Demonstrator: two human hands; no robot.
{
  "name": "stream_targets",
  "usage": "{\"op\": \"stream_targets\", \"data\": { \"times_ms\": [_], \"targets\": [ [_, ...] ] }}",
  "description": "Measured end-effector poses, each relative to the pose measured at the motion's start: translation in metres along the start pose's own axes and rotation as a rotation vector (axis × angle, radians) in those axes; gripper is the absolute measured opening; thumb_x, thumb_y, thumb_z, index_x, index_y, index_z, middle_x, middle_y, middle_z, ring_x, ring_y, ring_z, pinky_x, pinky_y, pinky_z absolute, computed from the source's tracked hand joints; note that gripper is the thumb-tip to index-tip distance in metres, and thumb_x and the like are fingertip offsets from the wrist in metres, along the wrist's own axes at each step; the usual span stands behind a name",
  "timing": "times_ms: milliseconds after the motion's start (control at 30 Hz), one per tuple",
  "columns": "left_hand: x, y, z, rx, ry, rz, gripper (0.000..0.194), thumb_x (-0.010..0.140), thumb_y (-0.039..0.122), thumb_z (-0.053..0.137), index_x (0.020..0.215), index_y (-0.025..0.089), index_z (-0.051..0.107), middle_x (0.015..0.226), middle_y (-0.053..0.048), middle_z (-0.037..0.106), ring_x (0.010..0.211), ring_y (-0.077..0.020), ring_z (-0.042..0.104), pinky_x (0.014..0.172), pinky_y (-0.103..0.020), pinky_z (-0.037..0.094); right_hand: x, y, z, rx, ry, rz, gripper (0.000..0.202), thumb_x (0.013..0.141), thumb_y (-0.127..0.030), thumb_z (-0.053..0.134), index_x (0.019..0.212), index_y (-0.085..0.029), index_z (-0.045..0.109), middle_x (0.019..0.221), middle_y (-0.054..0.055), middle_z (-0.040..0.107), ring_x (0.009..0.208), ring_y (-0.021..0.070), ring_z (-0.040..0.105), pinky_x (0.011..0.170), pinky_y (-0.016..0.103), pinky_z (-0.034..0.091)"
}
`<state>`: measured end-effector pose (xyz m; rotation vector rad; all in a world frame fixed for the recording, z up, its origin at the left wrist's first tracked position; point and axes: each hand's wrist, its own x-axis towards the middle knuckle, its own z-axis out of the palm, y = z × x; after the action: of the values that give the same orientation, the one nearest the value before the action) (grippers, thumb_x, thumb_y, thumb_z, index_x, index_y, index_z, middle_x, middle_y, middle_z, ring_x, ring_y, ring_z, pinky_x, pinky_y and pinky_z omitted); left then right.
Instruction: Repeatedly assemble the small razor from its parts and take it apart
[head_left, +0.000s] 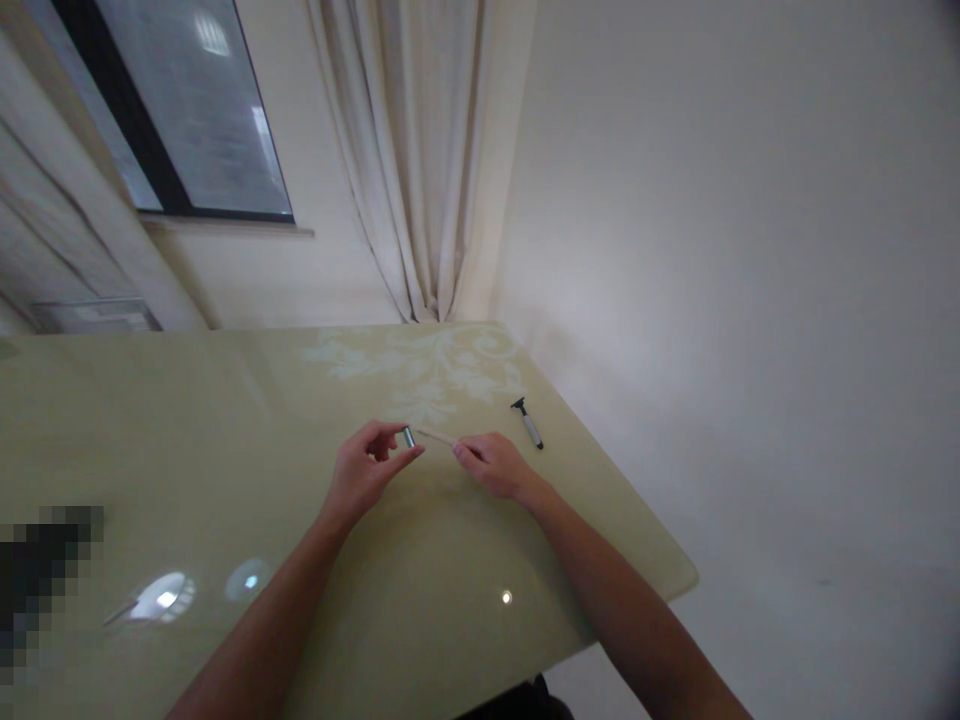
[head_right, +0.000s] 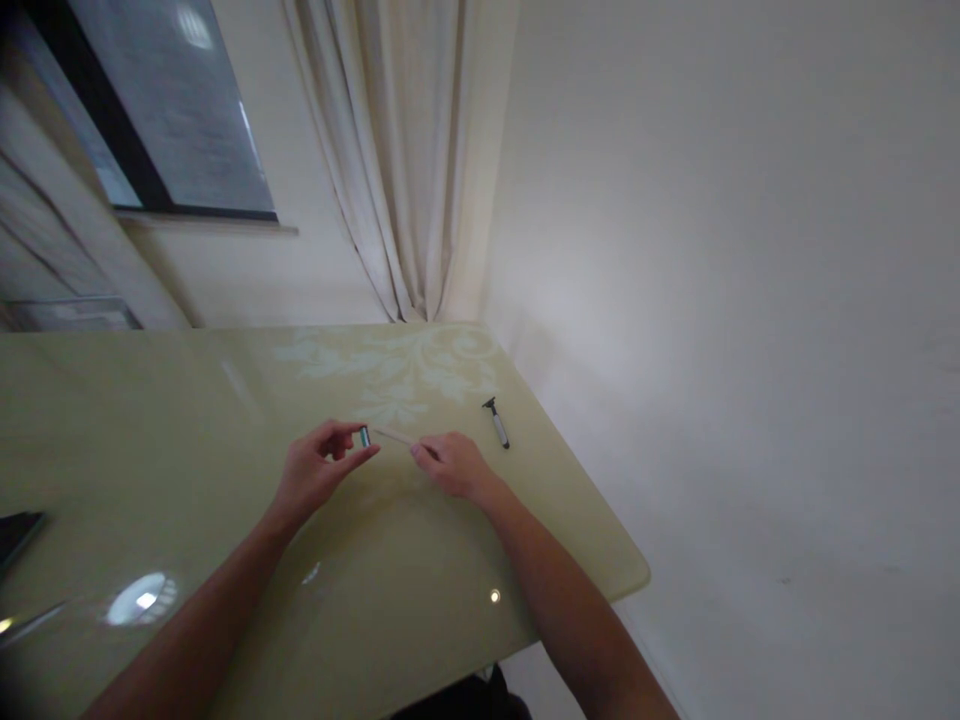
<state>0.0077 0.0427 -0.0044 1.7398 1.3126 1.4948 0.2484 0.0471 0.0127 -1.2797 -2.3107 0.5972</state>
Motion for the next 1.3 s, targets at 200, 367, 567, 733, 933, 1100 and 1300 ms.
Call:
{"op": "stream_targets", "data": {
  "times_ms": [200, 367, 567, 733, 933, 1100, 1300],
  "targets": [
    [-0.0004, -0.0016, -0.0001, 0.010, -0.020, 0.029, 0.039, 0.073, 0.045, 0.087, 0.101, 0.020, 0.076, 0.072, 0.004, 0.059, 0.059, -0.0105, 0.051, 0.056, -0.023, 0.043, -0.0012, 0.0004, -0.0002, 0.049, -0.015, -0.064, 0.045, 0.104, -0.044, 0.040, 0.068, -0.019, 0.047, 0.062, -0.003, 0.044, 0.059, 0.0114, 0.040, 0.060, 0.029, 0.021],
    [-0.0006, 0.0021, -0.0001, -0.001, -0.023, 0.037, 0.037, 0.072, 0.045, 0.087, 0.098, 0.020, 0.077, 0.071, 0.004, 0.059, 0.058, -0.0103, 0.050, 0.055, -0.023, 0.043, -0.0016, 0.0004, -0.0014, 0.009, 0.004, -0.039, 0.044, 0.104, -0.043, 0.041, 0.067, -0.019, 0.048, 0.062, -0.002, 0.045, 0.059, 0.0115, 0.040, 0.060, 0.029, 0.020],
    [-0.0008, 0.0035, 0.0007, -0.004, -0.029, 0.023, 0.039, 0.071, 0.046, 0.088, 0.098, 0.019, 0.077, 0.070, 0.004, 0.059, 0.058, -0.0106, 0.050, 0.055, -0.023, 0.042, -0.0012, 0.0000, -0.0007, -0.033, 0.025, -0.019, 0.043, 0.104, -0.041, 0.042, 0.069, -0.018, 0.051, 0.063, -0.002, 0.047, 0.061, 0.0120, 0.041, 0.060, 0.029, 0.020],
    [-0.0020, 0.0015, 0.0029, -0.001, -0.064, 0.021, 0.039, 0.071, 0.045, 0.088, 0.097, 0.019, 0.076, 0.070, 0.003, 0.059, 0.058, -0.0109, 0.051, 0.055, -0.024, 0.042, -0.0004, 0.0021, 0.0015, -0.001, -0.003, -0.064, 0.045, 0.105, -0.043, 0.041, 0.070, -0.018, 0.053, 0.063, -0.002, 0.047, 0.061, 0.0120, 0.043, 0.061, 0.028, 0.022],
    [-0.0021, 0.0004, 0.0036, 0.000, -0.066, 0.006, 0.038, 0.071, 0.045, 0.087, 0.096, 0.019, 0.077, 0.069, 0.003, 0.059, 0.057, -0.0105, 0.049, 0.053, -0.023, 0.042, -0.0004, 0.0009, 0.0008, -0.079, 0.017, 0.027, 0.044, 0.106, -0.041, 0.041, 0.073, -0.018, 0.059, 0.065, 0.000, 0.052, 0.062, 0.0130, 0.042, 0.061, 0.029, 0.020],
    [-0.0023, 0.0006, 0.0031, -0.009, -0.056, -0.012, 0.040, 0.070, 0.046, 0.087, 0.098, 0.019, 0.077, 0.069, 0.003, 0.059, 0.057, -0.0105, 0.050, 0.054, -0.023, 0.042, -0.0011, -0.0004, -0.0003, -0.084, -0.025, -0.030, 0.044, 0.107, -0.042, 0.041, 0.075, -0.018, 0.061, 0.067, 0.000, 0.054, 0.063, 0.0128, 0.043, 0.061, 0.029, 0.021],
    [-0.0026, 0.0005, 0.0040, -0.029, -0.066, -0.028, 0.040, 0.069, 0.046, 0.087, 0.097, 0.019, 0.077, 0.070, 0.003, 0.059, 0.056, -0.0102, 0.049, 0.052, -0.023, 0.042, -0.0016, -0.0021, -0.0006, -0.083, -0.021, -0.016, 0.045, 0.107, -0.041, 0.042, 0.074, -0.017, 0.061, 0.067, -0.001, 0.054, 0.063, 0.0125, 0.043, 0.061, 0.029, 0.021]
  ]
}}
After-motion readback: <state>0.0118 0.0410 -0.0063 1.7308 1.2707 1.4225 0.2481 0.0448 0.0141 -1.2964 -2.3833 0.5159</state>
